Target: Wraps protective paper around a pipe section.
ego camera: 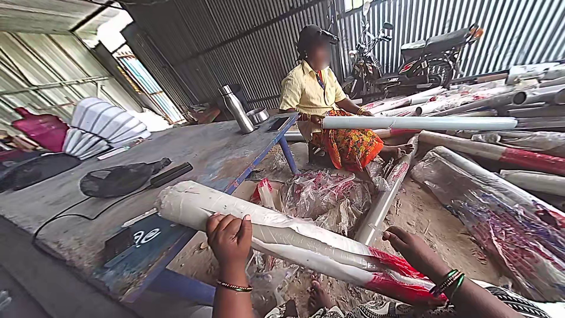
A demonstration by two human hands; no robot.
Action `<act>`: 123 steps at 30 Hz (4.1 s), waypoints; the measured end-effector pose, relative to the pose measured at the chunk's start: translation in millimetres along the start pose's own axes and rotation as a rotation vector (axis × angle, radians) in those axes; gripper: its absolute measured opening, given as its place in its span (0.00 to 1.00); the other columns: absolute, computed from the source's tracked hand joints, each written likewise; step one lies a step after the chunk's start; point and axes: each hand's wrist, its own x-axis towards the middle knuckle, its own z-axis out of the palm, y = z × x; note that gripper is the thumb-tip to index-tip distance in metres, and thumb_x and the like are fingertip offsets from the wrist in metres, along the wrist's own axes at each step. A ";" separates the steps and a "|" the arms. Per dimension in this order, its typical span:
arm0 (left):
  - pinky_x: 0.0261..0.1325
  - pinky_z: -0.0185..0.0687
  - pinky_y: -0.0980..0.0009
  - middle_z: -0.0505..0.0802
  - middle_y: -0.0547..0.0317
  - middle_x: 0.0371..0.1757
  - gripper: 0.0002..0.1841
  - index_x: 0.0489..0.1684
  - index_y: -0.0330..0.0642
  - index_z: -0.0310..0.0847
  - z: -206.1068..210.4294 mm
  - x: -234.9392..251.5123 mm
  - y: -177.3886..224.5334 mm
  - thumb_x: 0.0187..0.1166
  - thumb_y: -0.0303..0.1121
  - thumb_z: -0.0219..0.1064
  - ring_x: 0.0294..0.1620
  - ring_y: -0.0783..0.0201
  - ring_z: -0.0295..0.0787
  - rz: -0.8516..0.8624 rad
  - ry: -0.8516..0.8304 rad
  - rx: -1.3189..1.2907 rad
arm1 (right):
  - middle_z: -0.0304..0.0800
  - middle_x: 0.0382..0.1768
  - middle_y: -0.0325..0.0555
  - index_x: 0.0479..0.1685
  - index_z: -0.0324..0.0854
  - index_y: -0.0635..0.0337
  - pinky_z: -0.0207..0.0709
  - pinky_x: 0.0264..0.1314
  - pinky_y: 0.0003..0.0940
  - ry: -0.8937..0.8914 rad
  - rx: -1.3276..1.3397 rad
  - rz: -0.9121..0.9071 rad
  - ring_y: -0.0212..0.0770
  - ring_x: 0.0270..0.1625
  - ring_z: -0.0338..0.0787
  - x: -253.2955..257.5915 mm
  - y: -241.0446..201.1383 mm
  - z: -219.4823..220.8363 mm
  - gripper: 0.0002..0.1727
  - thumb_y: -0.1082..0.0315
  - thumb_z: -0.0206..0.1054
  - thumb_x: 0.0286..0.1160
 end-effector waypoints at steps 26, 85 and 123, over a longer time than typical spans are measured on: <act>0.66 0.68 0.59 0.74 0.49 0.13 0.28 0.03 0.39 0.61 -3.0 -4.2 -5.6 0.82 0.38 0.59 0.30 0.50 0.79 -0.032 0.018 -0.124 | 0.70 0.12 0.29 0.44 0.77 0.65 0.61 0.18 0.16 0.129 0.523 0.097 0.21 0.12 0.66 23.8 20.5 38.7 0.14 0.68 0.47 0.94; 0.69 0.71 0.58 0.78 0.52 0.13 0.26 0.02 0.41 0.64 -7.2 -8.4 -5.1 0.78 0.38 0.60 0.31 0.50 0.84 -0.074 0.046 -0.189 | 0.88 0.49 0.58 0.73 0.75 0.66 0.77 0.58 0.50 0.047 -0.291 -0.507 0.50 0.49 0.86 44.5 -259.2 94.3 0.28 0.55 0.67 0.83; 0.64 0.74 0.48 0.87 0.47 0.20 0.27 0.07 0.35 0.80 -36.6 18.8 -6.7 0.82 0.40 0.61 0.40 0.43 0.88 0.005 -0.458 -0.055 | 0.91 0.44 0.62 0.60 0.84 0.67 0.80 0.33 0.57 0.383 -0.670 -0.857 0.63 0.41 0.94 64.8 -261.6 144.8 0.19 0.65 0.67 0.75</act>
